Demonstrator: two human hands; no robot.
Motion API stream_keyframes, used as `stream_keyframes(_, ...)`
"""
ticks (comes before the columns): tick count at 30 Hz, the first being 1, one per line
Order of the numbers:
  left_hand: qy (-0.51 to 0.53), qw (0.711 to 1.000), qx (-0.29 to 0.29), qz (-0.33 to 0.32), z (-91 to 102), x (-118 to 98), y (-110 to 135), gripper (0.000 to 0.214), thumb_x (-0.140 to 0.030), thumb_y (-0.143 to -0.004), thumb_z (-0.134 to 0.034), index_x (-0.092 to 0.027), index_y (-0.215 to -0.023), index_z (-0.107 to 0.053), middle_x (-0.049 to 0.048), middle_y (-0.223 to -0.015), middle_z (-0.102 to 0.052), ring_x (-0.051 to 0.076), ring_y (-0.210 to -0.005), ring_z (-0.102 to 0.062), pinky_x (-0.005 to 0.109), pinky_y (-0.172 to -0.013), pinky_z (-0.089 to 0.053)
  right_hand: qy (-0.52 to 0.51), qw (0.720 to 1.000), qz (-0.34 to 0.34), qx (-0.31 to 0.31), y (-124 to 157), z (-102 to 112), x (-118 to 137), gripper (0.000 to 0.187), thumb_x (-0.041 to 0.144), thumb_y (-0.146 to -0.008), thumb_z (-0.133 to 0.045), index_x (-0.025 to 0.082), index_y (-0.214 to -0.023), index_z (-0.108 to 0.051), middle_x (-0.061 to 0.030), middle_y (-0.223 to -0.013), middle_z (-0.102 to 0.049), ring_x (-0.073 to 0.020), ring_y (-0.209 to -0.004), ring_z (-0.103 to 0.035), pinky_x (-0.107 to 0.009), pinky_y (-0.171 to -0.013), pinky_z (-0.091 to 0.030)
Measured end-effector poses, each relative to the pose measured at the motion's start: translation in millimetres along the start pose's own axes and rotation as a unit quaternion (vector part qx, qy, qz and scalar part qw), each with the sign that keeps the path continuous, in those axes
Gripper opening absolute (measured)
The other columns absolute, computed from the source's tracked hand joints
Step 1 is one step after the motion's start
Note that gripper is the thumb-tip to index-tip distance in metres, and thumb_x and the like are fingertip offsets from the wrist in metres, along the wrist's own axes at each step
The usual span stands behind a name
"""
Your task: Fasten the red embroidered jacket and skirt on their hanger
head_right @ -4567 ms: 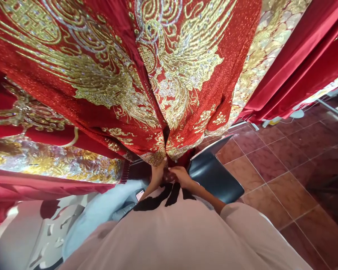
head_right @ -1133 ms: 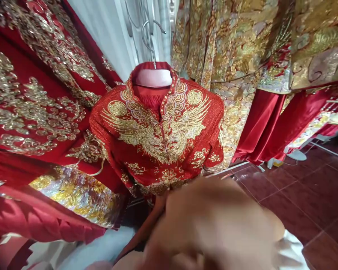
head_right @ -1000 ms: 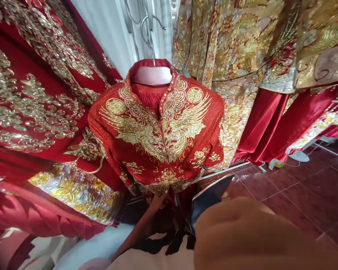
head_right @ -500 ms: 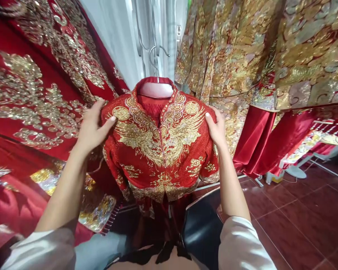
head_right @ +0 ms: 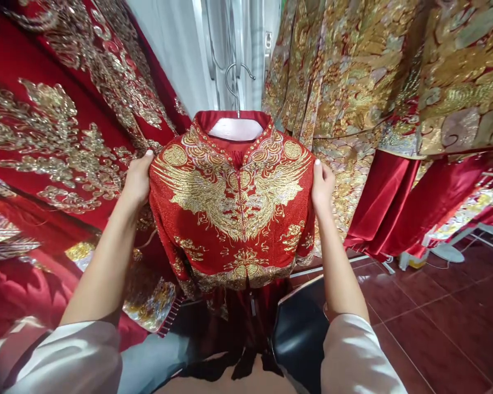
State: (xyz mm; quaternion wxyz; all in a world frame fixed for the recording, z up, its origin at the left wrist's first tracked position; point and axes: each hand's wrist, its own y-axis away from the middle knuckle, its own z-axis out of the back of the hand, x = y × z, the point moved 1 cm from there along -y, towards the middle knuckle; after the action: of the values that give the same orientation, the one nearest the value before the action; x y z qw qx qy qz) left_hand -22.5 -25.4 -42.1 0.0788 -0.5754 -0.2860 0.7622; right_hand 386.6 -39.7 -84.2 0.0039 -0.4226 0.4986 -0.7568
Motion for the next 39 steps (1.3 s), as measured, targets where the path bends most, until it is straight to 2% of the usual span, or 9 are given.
stream_keyframes(3,-0.076,0.995,-0.017,-0.069,0.5,-5,11,0.051,-0.059,-0.086,-0.041,-0.021,-0.053,-0.038,-0.0026,-0.052,-0.039,0.013,-0.062,-0.053,0.036,-0.071,-0.048,0.063,0.985,0.001,-0.16,21,8,42,0.021,0.031,-0.081,-0.053,0.015,-0.093,-0.059,-0.0105,-0.091,-0.062,-0.0204,-0.087,-0.057,-0.036,-0.08,-0.043)
stream_keyframes(4,-0.091,0.991,-0.021,-0.091,0.1,-5,15,0.051,-0.06,-0.087,-0.039,-0.019,-0.057,-0.045,-0.0013,-0.056,-0.045,0.015,-0.068,-0.056,0.037,-0.074,-0.048,0.054,0.985,0.005,-0.166,30,5,58,0.019,0.026,-0.079,-0.053,0.016,-0.094,-0.057,-0.0088,-0.089,-0.062,-0.0191,-0.085,-0.058,-0.035,-0.078,-0.044)
stream_keyframes(7,-0.127,0.979,-0.061,-0.149,-1.9,-6,25,0.048,-0.055,-0.086,-0.042,-0.011,-0.091,-0.062,0.0061,-0.09,-0.065,0.021,-0.093,-0.061,0.042,-0.088,-0.046,-0.047,0.998,-0.026,-0.018,57,-21,103,0.014,0.024,-0.079,-0.051,0.019,-0.092,-0.053,-0.0008,-0.072,-0.058,-0.0133,-0.062,-0.056,-0.03,-0.062,-0.043)
stream_keyframes(9,-0.158,0.966,-0.089,-0.183,-2.6,-7,31,0.048,-0.047,-0.083,-0.049,-0.012,-0.116,-0.057,0.0109,-0.116,-0.063,0.024,-0.108,-0.059,0.043,-0.097,-0.044,-0.094,0.991,-0.055,0.079,71,-45,123,0.017,0.024,-0.076,-0.055,0.019,-0.092,-0.052,0.0029,-0.063,-0.056,-0.0113,-0.054,-0.053,-0.029,-0.058,-0.041)
stream_keyframes(12,-0.206,0.945,-0.095,-0.234,-2.3,-15,36,0.051,-0.039,-0.081,-0.052,-0.017,-0.127,-0.05,0.0116,-0.129,-0.055,0.025,-0.118,-0.053,0.044,-0.103,-0.042,-0.113,0.986,-0.092,0.083,80,-72,139,0.017,0.018,-0.073,-0.057,0.019,-0.089,-0.049,0.0045,-0.06,-0.055,-0.0109,-0.054,-0.053,-0.029,-0.061,-0.041)
stream_keyframes(20,-0.249,0.943,0.004,-0.221,-9.4,-36,33,0.042,-0.038,-0.082,-0.05,-0.02,-0.121,-0.053,0.0094,-0.123,-0.057,0.028,-0.12,-0.05,0.048,-0.105,-0.038,-0.185,0.972,-0.144,0.029,82,-88,144,0.021,0.008,-0.07,-0.05,0.022,-0.081,-0.039,0.0071,-0.057,-0.049,-0.0084,-0.051,-0.049,-0.026,-0.059,-0.041)
stream_keyframes(27,-0.269,0.947,-0.051,-0.168,-20.2,-41,40,0.03,-0.038,-0.083,-0.05,-0.022,-0.108,-0.054,0.0113,-0.11,-0.059,0.031,-0.111,-0.053,0.048,-0.098,-0.041,-0.294,0.935,-0.185,0.073,68,-92,142,0.016,0.019,-0.076,-0.055,0.022,-0.081,-0.04,0.0055,-0.061,-0.055,-0.0083,-0.05,-0.052,-0.026,-0.055,-0.042)
stream_keyframes(34,-0.327,0.932,-0.048,-0.149,-24.3,-48,48,0.038,-0.037,-0.081,-0.052,-0.019,-0.114,-0.05,0.0156,-0.112,-0.056,0.035,-0.112,-0.05,0.051,-0.098,-0.039,-0.193,0.97,-0.144,0.034,65,-96,136,0.014,0.026,-0.077,-0.058,0.021,-0.072,-0.046,0.0038,-0.056,-0.054,-0.0097,-0.052,-0.051,-0.027,-0.058,-0.041)
stream_keyframes(39,-0.344,0.928,-0.055,-0.136,-27.6,-50,51,0.043,-0.038,-0.08,-0.053,-0.017,-0.118,-0.049,0.0165,-0.114,-0.054,0.036,-0.114,-0.048,0.053,-0.099,-0.038,-0.171,0.974,-0.143,0.033,63,-96,138,0.013,0.02,-0.075,-0.053,0.02,-0.065,-0.046,0.0042,-0.054,-0.051,-0.0091,-0.051,-0.047,-0.026,-0.058,-0.039)
